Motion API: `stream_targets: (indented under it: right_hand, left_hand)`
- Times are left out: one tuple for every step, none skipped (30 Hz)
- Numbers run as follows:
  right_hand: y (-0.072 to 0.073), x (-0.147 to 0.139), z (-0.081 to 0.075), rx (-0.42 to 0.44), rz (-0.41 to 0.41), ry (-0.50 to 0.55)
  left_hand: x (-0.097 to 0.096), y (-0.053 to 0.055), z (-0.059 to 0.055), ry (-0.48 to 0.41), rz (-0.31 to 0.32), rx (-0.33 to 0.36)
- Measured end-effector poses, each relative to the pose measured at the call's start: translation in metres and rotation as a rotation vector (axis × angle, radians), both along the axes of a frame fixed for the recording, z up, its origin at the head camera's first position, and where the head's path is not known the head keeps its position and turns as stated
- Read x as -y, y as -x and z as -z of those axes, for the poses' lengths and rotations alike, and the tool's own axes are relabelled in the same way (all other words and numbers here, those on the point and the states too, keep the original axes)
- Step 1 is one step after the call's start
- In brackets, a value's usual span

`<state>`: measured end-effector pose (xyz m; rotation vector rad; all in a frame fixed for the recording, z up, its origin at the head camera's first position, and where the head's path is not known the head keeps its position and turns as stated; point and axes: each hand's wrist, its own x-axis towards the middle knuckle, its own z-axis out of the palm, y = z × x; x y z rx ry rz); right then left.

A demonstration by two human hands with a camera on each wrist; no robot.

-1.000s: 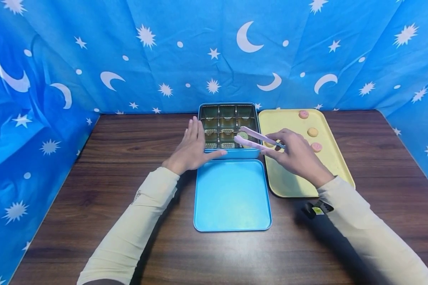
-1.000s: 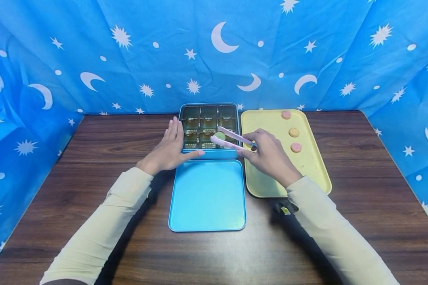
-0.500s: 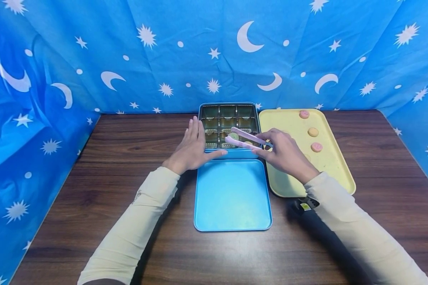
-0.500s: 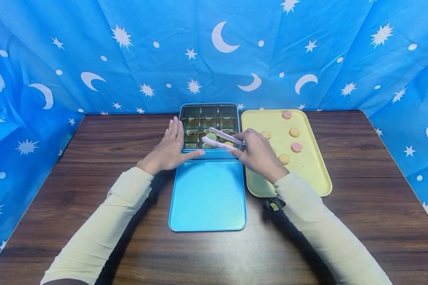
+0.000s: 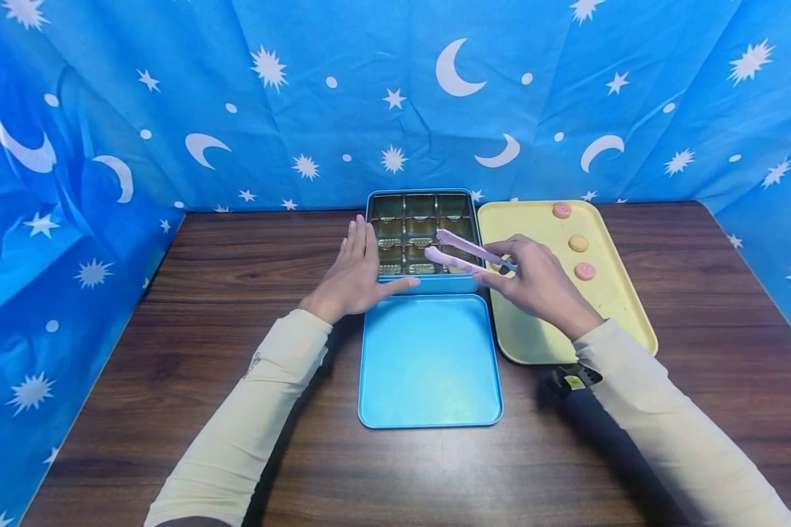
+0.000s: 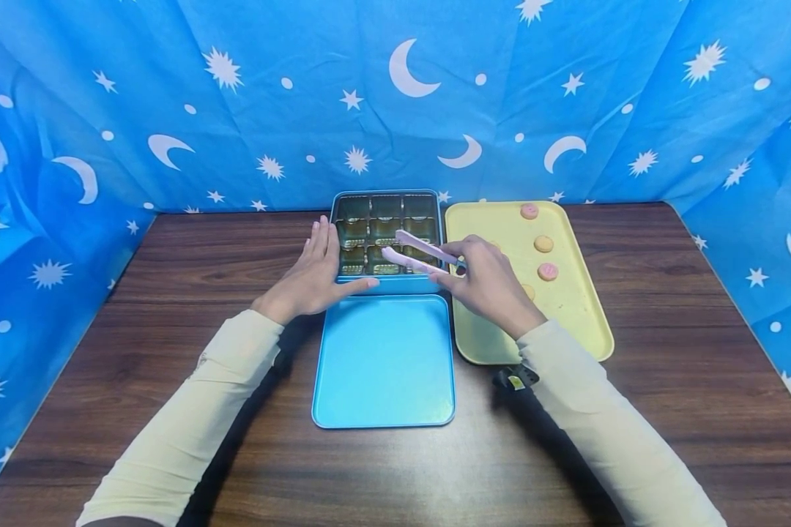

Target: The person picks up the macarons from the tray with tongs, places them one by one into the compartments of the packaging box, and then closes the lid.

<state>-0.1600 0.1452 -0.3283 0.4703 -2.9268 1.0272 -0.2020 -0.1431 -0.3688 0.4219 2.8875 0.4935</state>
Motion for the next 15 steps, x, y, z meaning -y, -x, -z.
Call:
stream_targets:
  right_hand:
    - [0.000,-0.003,0.000,-0.003,0.005,0.003]
    - [-0.001,-0.006,-0.001,-0.006,0.013,0.004]
    - [-0.002,-0.009,-0.001,-0.007,0.022,0.007]
    - [-0.002,-0.012,-0.001,-0.010,0.030,0.008]
    - [-0.003,-0.015,-0.001,-0.012,0.039,0.008]
    - [-0.003,-0.019,-0.001,-0.012,0.046,0.006]
    - [-0.003,-0.022,-0.001,-0.012,0.054,0.003]
    - [-0.004,-0.026,-0.001,-0.012,0.063,0.002]
    - [-0.004,-0.029,0.000,-0.013,0.068,0.001]
    - [-0.004,-0.032,0.000,-0.017,0.071,-0.005]
    - [-0.004,-0.036,0.001,-0.018,0.074,-0.008]
    - [-0.004,-0.039,0.002,-0.023,0.078,-0.010]
    - [-0.005,-0.042,0.003,-0.026,0.084,-0.013]
    - [-0.005,-0.045,0.004,-0.026,0.091,-0.014]
    - [-0.005,-0.047,0.004,-0.027,0.096,-0.016]
  left_hand:
    - [0.000,0.000,0.000,-0.002,0.000,0.001]
    - [0.000,0.000,0.000,-0.003,0.000,0.003]
    - [0.000,0.000,0.000,-0.003,0.000,0.004]
    - [0.000,0.000,0.000,-0.002,0.000,0.004]
    - [0.000,0.000,0.000,-0.002,-0.001,0.005]
    - [0.000,0.000,0.000,-0.003,-0.002,0.006]
    - [0.000,0.000,0.000,-0.003,-0.003,0.006]
    - [0.000,0.000,0.000,-0.003,-0.004,0.007]
    - [0.000,0.000,0.000,-0.002,-0.004,0.006]
    - [0.000,0.000,0.000,-0.001,-0.003,0.004]
    - [0.000,0.000,0.000,-0.003,-0.003,0.004]
    - [0.000,0.000,0.000,-0.003,-0.002,0.004]
    - [0.000,0.000,0.000,-0.002,0.000,0.001]
    - [0.000,0.000,0.000,-0.003,0.001,0.001]
    - [0.000,0.000,0.000,-0.003,0.002,0.002]
